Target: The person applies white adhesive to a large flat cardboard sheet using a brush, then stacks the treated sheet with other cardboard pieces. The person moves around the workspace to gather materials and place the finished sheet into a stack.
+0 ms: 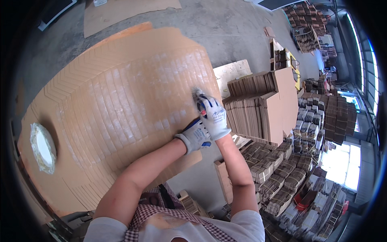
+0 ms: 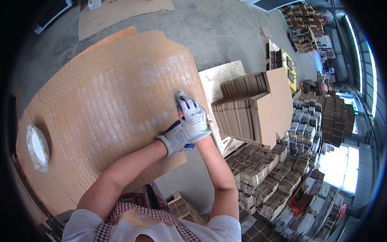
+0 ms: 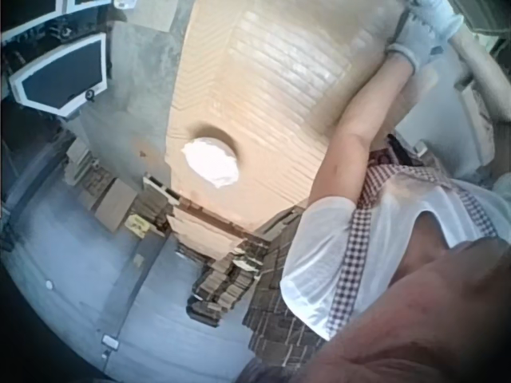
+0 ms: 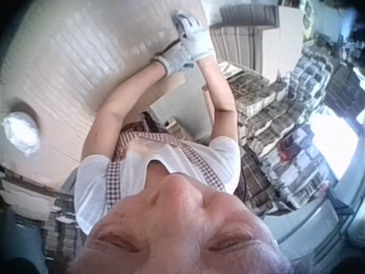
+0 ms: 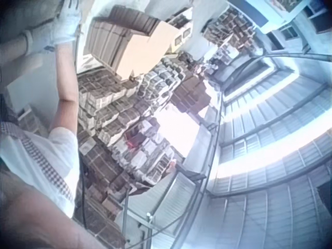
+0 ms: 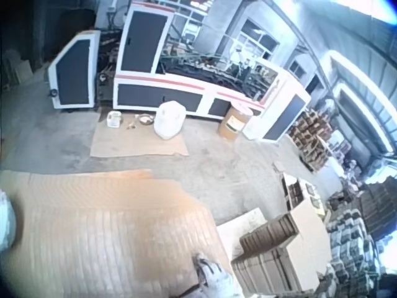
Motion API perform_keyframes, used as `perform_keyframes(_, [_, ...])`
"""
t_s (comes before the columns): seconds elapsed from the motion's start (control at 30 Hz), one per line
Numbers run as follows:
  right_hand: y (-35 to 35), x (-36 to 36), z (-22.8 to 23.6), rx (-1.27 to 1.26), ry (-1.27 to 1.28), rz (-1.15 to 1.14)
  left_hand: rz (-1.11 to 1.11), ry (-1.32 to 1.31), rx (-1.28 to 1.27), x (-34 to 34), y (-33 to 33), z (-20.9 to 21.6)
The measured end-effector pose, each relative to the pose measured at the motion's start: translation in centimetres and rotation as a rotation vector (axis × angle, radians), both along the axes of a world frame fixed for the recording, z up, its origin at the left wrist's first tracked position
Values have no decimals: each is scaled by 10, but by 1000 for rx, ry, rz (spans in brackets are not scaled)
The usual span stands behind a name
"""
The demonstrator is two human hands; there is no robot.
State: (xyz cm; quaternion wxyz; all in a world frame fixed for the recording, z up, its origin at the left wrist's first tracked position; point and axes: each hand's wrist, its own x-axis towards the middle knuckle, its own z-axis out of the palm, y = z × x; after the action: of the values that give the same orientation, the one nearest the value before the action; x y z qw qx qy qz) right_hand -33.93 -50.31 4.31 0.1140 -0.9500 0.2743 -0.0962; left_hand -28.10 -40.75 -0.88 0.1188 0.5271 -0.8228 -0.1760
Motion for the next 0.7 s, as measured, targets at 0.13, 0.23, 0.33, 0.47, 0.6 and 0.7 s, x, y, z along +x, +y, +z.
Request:
perform_keyframes(0.13, [29,15,17,-16,-43,110,345,-106,-280,-6,14,-17])
perform_keyframes(0.23, [55,4,-14,-122,-2,437,471,-196,-306,-8,13,-2])
perform_keyframes(0.33, [34,18,4,-60,90,228,372,-174,-107,1,9,14])
perform_keyframes(0.47, [35,22,15,-31,32,173,213,-22,-132,-7,13,-6])
perform_keyframes(0.6, [59,21,0,-97,84,418,227,286,-53,-21,15,-50])
perform_keyframes(0.7, [21,22,3,-112,179,123,191,248,-40,-20,16,-48])
